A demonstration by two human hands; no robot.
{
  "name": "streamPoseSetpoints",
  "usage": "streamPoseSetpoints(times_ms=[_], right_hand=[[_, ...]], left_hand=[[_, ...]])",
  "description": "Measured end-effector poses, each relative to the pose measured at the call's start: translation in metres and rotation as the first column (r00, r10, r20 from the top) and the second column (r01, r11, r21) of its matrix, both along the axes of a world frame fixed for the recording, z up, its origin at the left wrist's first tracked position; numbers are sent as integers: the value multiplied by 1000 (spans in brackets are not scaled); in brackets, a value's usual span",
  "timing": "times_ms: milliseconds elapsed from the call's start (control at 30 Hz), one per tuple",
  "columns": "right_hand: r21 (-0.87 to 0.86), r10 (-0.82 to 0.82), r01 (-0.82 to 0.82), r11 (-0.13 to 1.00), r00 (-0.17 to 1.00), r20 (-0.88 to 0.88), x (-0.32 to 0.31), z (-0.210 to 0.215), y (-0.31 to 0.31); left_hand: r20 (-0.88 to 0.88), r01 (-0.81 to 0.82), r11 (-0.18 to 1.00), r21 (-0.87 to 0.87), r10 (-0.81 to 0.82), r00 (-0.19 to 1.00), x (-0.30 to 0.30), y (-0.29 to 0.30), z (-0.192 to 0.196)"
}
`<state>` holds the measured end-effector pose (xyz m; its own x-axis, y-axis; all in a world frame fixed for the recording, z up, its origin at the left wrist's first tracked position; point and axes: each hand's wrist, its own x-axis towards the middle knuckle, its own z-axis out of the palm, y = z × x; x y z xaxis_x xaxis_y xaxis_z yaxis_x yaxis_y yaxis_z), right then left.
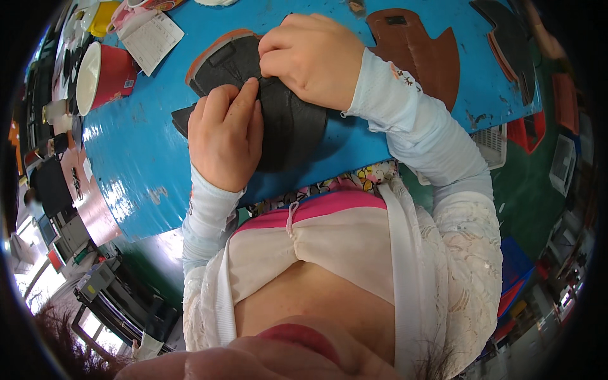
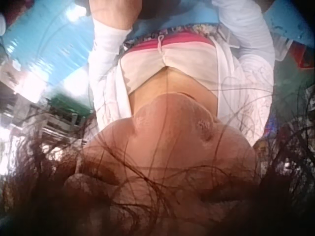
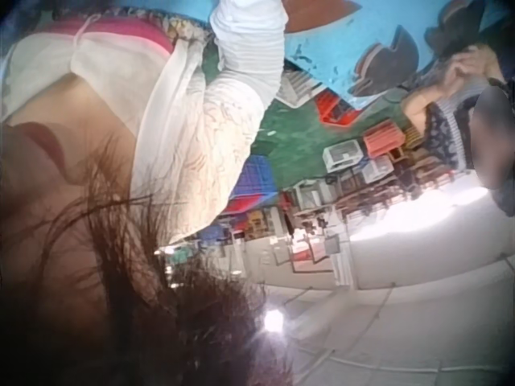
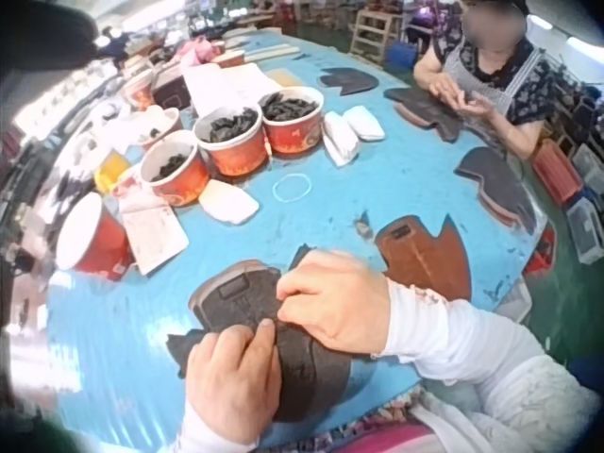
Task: Hand-assembling small components and decorative elements onto shoe upper sections at a factory workbench.
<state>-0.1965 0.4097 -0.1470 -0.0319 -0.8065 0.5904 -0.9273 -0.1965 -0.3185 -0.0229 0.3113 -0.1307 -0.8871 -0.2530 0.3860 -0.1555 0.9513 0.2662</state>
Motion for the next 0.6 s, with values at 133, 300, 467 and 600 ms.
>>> streamPoseSetpoints(times_ms=[133,300,467,600], right_hand=[[-3,-35,35,999,998,-56,-1,2,-2],[-36,0,3,999,995,104,-7,-5,0],[-76,59,-39,996,959,276,-5,-15,-7],[-46,-7,22,999,948,318,-3,-9,-3]], left_hand=[[-7,18,1000,-22,-18,1000,-5,-2,3],[-25,48,998,44,-47,999,-3,-4,3],[-131,2,983,182,23,991,3,-6,1],[-194,59,964,260,-8,981,5,-7,4]])
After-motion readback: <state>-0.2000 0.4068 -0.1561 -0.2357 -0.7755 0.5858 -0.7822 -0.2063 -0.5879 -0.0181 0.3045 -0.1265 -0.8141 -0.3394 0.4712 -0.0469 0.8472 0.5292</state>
